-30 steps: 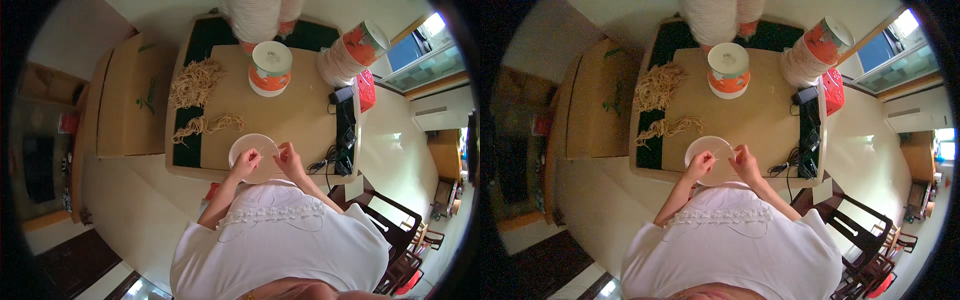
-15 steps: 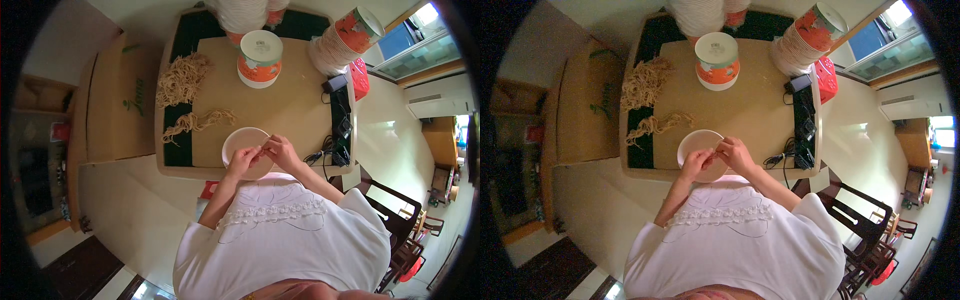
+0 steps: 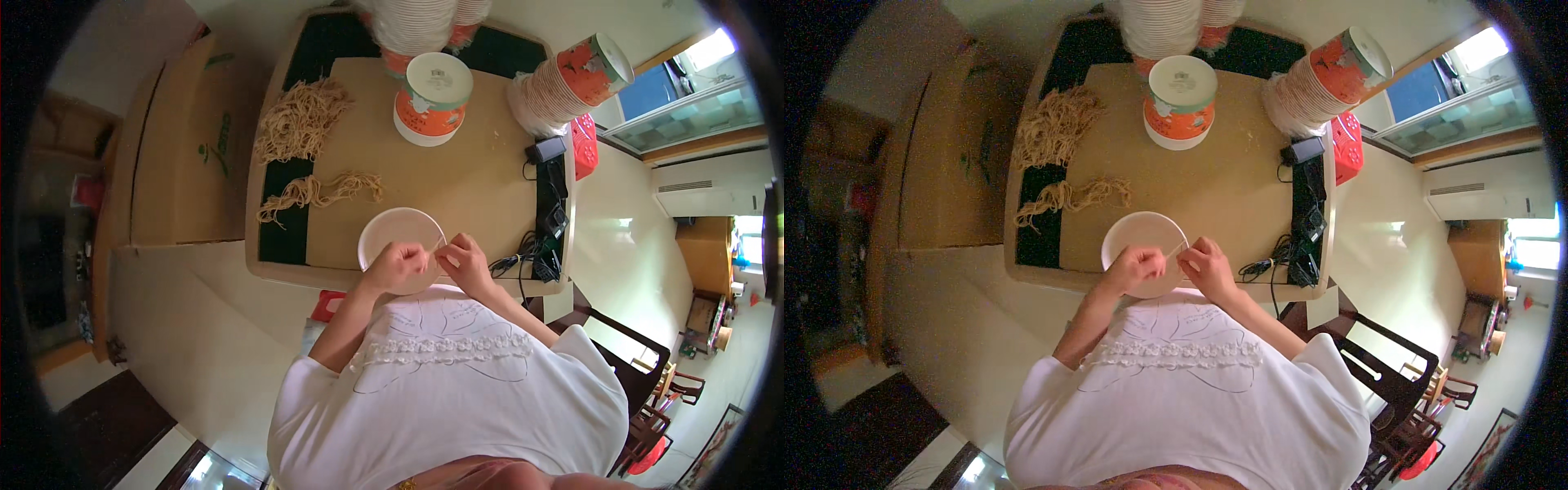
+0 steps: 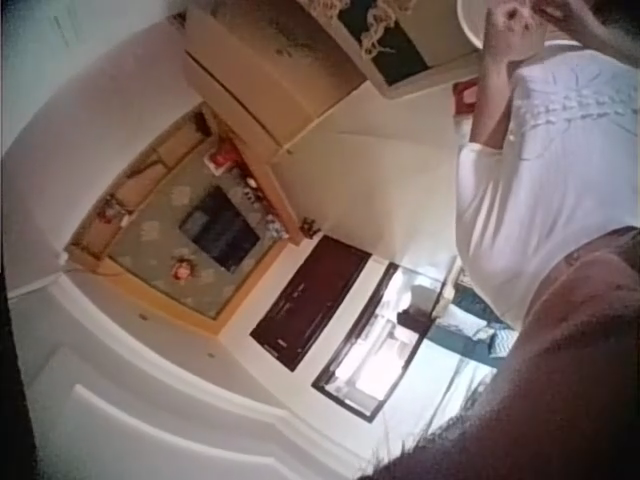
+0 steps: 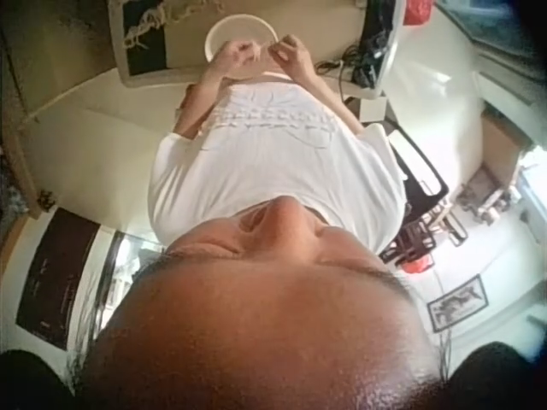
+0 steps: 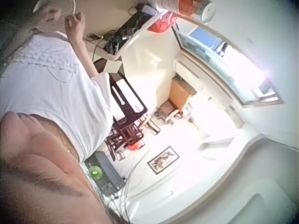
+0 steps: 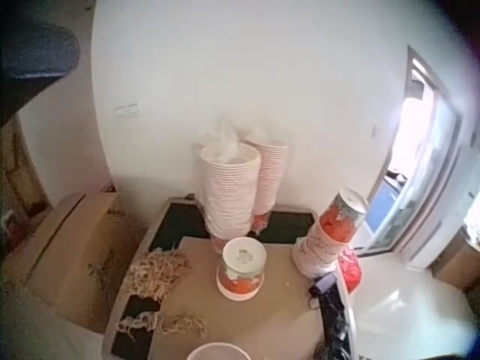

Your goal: Sorting and inspecting small elastic rubber bands in a white bowl.

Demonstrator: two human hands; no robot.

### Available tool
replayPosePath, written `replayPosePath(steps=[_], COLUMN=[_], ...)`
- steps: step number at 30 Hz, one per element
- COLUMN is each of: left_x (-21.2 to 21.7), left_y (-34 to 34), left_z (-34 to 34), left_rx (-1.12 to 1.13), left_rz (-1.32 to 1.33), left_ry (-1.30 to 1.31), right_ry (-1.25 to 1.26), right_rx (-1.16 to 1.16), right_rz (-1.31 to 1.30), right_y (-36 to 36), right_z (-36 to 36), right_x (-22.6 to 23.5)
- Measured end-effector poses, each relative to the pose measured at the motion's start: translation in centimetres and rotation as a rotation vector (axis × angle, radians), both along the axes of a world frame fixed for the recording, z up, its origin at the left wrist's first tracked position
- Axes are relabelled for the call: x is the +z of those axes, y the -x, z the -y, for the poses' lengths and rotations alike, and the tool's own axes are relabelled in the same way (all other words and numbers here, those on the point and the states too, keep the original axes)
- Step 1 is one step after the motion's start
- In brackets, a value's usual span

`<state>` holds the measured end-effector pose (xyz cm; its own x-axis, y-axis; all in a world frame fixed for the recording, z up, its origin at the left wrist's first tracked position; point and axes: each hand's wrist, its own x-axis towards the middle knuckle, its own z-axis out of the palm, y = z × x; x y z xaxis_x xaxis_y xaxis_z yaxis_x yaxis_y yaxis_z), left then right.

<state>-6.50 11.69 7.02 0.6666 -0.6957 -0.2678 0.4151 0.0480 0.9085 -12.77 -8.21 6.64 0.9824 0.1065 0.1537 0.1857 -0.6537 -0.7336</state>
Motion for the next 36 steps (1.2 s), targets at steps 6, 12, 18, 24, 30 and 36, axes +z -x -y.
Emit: replayPosePath(steps=[6, 12, 18, 24, 30, 36], left_x=[1.8, -4.4, -6.3, -4.3, -5.5, -5.7], left_y=[-0.5, -3.3, -2.6, -1.9, -1.3, -1.6], left_z=[-1.5, 3.5, 6.3, 5.5, 6.1, 6.0], left_rx=[-0.431, 0.286, 0.248, 0.310, 0.341, 0.184], left_rz=[0.431, 0.490, 0.360, 0.794, 0.753, 0.349], left_ry=[-0.528, -0.405, -0.442, -0.332, -0.307, -0.332], right_ry=[0.083, 0.054, 0.015, 0.018, 0.088, -0.009], right_rx=[-0.075, -0.033, 0.033, 0.092, 0.278, 0.217], right_rz=[0.033, -0.022, -0.015, -0.037, -0.085, -0.210], right_y=[-0.6, -0.7, -1.3, -1.5, -2.0, -1.3], right_z=[-0.5, -0.6, 0.5, 0.9, 1.5, 1.5], right_x=[-0.5, -0.4, -0.9, -1.0, -0.1, 0.0])
